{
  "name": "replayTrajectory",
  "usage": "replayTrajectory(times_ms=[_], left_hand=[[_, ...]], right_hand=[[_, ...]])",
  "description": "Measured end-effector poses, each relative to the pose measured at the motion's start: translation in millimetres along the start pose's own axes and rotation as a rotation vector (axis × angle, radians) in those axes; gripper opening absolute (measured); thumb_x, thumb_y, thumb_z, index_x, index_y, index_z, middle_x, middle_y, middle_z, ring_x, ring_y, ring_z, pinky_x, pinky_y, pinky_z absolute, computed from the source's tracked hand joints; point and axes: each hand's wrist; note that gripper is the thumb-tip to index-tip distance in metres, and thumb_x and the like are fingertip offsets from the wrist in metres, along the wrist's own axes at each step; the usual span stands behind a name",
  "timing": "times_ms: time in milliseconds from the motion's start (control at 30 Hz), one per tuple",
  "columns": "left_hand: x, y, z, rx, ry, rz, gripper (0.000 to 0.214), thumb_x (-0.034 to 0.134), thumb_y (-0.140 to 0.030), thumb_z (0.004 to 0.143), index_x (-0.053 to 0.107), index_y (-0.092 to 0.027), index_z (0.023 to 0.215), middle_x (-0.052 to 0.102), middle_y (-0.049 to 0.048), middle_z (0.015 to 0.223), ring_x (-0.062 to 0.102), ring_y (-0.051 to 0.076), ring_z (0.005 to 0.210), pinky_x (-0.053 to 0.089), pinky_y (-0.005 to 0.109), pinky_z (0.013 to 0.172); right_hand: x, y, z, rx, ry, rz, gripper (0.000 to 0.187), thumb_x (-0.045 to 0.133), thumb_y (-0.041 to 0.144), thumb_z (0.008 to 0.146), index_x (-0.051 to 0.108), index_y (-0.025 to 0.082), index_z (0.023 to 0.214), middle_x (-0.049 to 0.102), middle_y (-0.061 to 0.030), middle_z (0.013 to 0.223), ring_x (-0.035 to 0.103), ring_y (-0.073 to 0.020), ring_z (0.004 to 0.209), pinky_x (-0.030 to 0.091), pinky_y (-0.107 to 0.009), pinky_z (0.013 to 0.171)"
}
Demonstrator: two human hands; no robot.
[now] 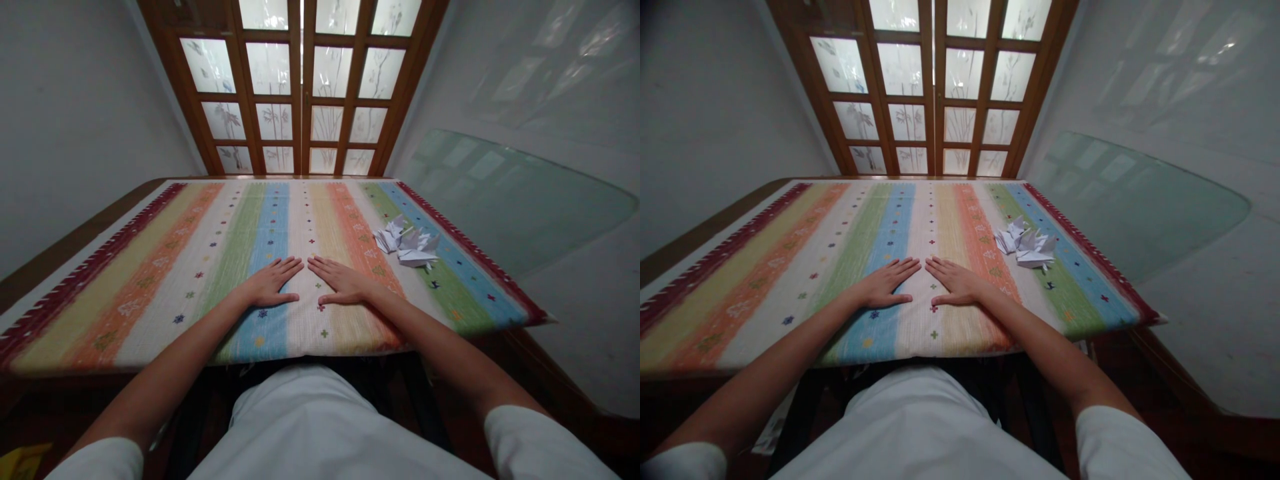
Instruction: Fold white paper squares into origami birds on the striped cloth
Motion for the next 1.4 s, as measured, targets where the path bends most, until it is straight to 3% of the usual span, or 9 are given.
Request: replayTrajectory(times_ms=[200, 567, 733, 867, 967, 1067, 1233, 1400], left_hand=[[-2.4, -3, -1, -0.019, 0.021, -0.005, 0.104, 0.052, -0.080, 0.099, 0.020, -0.017, 0.176, 0.023, 0.0203, 0.181, 0.020, 0.034, 0.171, 0.014, 0.055, 0.137], [0.3, 0, -2, -0.001, -0.035, 0.000, 0.100, 0.054, -0.078, 0.099, 0.025, -0.021, 0.176, 0.029, 0.0175, 0.180, 0.025, 0.032, 0.170, 0.018, 0.053, 0.137], [-0.6, 4, -6, -0.028, -0.145, -0.068, 0.078, 0.049, -0.069, 0.106, 0.041, -0.024, 0.169, 0.038, 0.0170, 0.177, 0.035, 0.033, 0.166, 0.027, 0.054, 0.134], [-12.1, 30, -6, -0.217, -0.216, -0.059, 0.071, 0.040, -0.064, 0.109, 0.045, -0.024, 0.167, 0.041, 0.0184, 0.175, 0.039, 0.036, 0.163, 0.030, 0.060, 0.132], [-31.1, 63, 0, -0.453, -0.258, -0.002, 0.073, 0.047, -0.064, 0.106, 0.045, -0.024, 0.167, 0.040, 0.0207, 0.175, 0.038, 0.045, 0.162, 0.029, 0.069, 0.129], [-50.8, 98, 10, -0.656, -0.292, 0.052, 0.074, 0.043, -0.063, 0.107, 0.043, -0.023, 0.168, 0.032, 0.0210, 0.179, 0.028, 0.050, 0.165, 0.022, 0.076, 0.128], [-62.1, 144, 27, -0.838, -0.195, 0.061, 0.076, 0.036, -0.066, 0.108, 0.042, -0.023, 0.170, 0.031, 0.0191, 0.180, 0.021, 0.053, 0.166, 0.019, 0.083, 0.124], [-57.2, 157, 33, -0.945, -0.075, 0.073, 0.077, 0.029, -0.066, 0.107, 0.034, -0.028, 0.174, 0.021, 0.0163, 0.183, 0.019, 0.049, 0.168, 0.017, 0.078, 0.129]], right_hand=[[-1, 1, 0, 0.006, 0.003, 0.001, 0.115, 0.062, 0.082, 0.094, 0.020, 0.014, 0.177, 0.017, -0.0213, 0.182, 0.014, -0.0354, 0.172, 0.015, -0.058, 0.139], [-2, 3, 0, 0.010, 0.000, 0.031, 0.114, 0.063, 0.082, 0.094, 0.022, 0.016, 0.177, 0.018, -0.0201, 0.182, 0.015, -0.0358, 0.172, 0.016, -0.059, 0.139], [-11, -9, -2, 0.040, -0.069, 0.094, 0.081, 0.039, 0.069, 0.110, 0.033, 0.020, 0.174, 0.023, -0.0154, 0.183, 0.022, -0.0308, 0.171, 0.023, -0.056, 0.138], [-24, -46, -2, 0.248, -0.234, -0.007, 0.073, 0.038, 0.063, 0.111, 0.039, 0.023, 0.172, 0.031, -0.0153, 0.181, 0.027, -0.0363, 0.169, 0.023, -0.064, 0.137], [-34, -80, 4, 0.445, -0.249, -0.086, 0.074, 0.037, 0.062, 0.111, 0.040, 0.020, 0.171, 0.031, -0.0173, 0.181, 0.024, -0.0399, 0.169, 0.022, -0.066, 0.135], [-47, -104, 17, 0.614, -0.241, -0.148, 0.073, 0.039, 0.058, 0.111, 0.041, 0.017, 0.171, 0.029, -0.0202, 0.181, 0.021, -0.0435, 0.169, 0.020, -0.066, 0.135], [-63, -127, 41, 0.811, -0.161, -0.195, 0.072, 0.037, 0.058, 0.111, 0.036, 0.022, 0.173, 0.024, -0.0202, 0.182, 0.021, -0.0431, 0.169, 0.017, -0.068, 0.133], [-62, -140, 50, 0.912, -0.098, -0.206, 0.070, 0.031, 0.060, 0.113, 0.031, 0.028, 0.175, 0.021, -0.0170, 0.184, 0.018, -0.0363, 0.171, 0.019, -0.063, 0.134]])
Point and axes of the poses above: each hand's wrist, its own z-axis towards the middle knuckle, its own x-axis out of the palm, y = z × x
